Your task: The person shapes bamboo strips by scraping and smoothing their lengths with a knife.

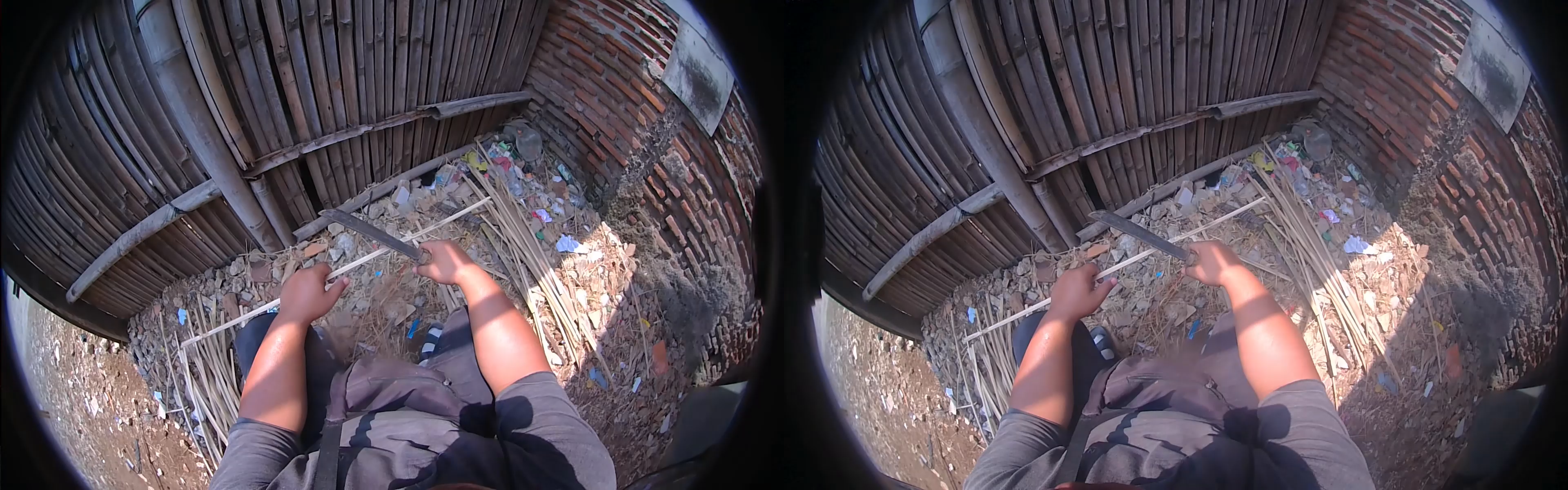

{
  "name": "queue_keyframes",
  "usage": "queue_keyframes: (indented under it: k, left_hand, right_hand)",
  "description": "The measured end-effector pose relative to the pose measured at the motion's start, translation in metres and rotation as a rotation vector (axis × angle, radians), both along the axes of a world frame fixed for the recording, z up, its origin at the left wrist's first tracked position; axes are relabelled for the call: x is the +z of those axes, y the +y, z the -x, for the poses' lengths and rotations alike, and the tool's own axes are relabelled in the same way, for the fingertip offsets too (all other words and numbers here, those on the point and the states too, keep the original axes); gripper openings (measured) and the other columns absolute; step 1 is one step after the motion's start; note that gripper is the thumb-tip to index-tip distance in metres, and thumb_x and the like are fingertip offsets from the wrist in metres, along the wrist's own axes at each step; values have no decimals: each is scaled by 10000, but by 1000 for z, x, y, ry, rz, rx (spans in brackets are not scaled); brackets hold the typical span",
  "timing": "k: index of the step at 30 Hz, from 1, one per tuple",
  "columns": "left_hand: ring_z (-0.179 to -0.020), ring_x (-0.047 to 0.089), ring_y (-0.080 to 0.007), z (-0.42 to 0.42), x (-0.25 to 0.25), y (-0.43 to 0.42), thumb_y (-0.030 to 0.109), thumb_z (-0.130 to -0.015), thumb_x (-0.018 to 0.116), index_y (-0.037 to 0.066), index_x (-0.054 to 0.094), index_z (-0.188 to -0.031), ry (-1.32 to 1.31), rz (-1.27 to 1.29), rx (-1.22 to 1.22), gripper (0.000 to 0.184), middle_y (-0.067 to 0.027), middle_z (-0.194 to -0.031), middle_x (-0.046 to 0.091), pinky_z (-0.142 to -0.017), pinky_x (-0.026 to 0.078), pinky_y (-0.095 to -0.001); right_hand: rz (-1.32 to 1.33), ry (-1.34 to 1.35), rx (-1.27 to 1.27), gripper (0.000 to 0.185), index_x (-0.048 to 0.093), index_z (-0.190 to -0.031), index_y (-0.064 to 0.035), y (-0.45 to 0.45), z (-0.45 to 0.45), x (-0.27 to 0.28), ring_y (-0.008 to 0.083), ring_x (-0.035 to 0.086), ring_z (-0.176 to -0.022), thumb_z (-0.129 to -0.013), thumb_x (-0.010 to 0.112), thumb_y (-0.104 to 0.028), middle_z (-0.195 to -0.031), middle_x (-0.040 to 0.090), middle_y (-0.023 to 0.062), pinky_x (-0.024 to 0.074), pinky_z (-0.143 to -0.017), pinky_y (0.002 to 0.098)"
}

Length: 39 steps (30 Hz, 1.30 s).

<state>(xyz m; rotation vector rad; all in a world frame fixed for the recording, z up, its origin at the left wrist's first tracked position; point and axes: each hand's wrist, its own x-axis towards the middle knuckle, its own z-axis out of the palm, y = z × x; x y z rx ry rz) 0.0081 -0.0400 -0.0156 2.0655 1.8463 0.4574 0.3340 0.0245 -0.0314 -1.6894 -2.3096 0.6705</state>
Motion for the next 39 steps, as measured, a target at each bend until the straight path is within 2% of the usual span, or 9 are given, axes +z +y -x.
queue_keyframes:
  k: [6,9,18,27,39]
  left_hand:
    - [-881,717,-445,2,-5,2,565,-902,720,31,711,-1020,-37,-10,-33,547,-216,-859,730,-788,554,-532]
    - [-874,711,-451,1,-3,1,559,-905,719,27,706,-1013,-48,-9,-32,543,-221,-850,724,-781,549,-536]
    - [-877,715,-445,1,-1,0,552,-896,734,25,706,-1005,-51,21,-19,538,-217,-834,723,-782,552,-525]
    - [-885,721,-434,1,-1,1,568,-882,740,26,712,-1012,-36,75,-16,559,-212,-860,729,-791,556,-518]
    - [-918,722,-424,2,-1,1,578,-880,740,36,713,-1050,-33,102,-27,569,-206,-896,737,-803,552,-520]
  right_hand:
    - [65,18,-131,584,709,-1288,-70,8,-8,1,405,693,-1139,-815,851,-382,-1196,730,239,543,-993,431]
    - [-52,56,-170,578,713,-1265,-44,8,-15,-5,406,691,-1151,-815,850,-380,-1201,730,248,541,-1007,428]
    - [25,-37,-101,583,716,-1257,-34,4,-6,8,409,701,-1119,-815,843,-392,-1158,737,252,550,-985,434]
    - [4,11,-85,538,733,-1185,-54,3,-10,2,411,717,-1033,-798,854,-408,-1043,749,242,561,-908,450]
    - [17,33,-88,574,737,-1217,-45,5,-11,0,421,713,-1071,-783,864,-398,-1100,743,263,560,-951,448]
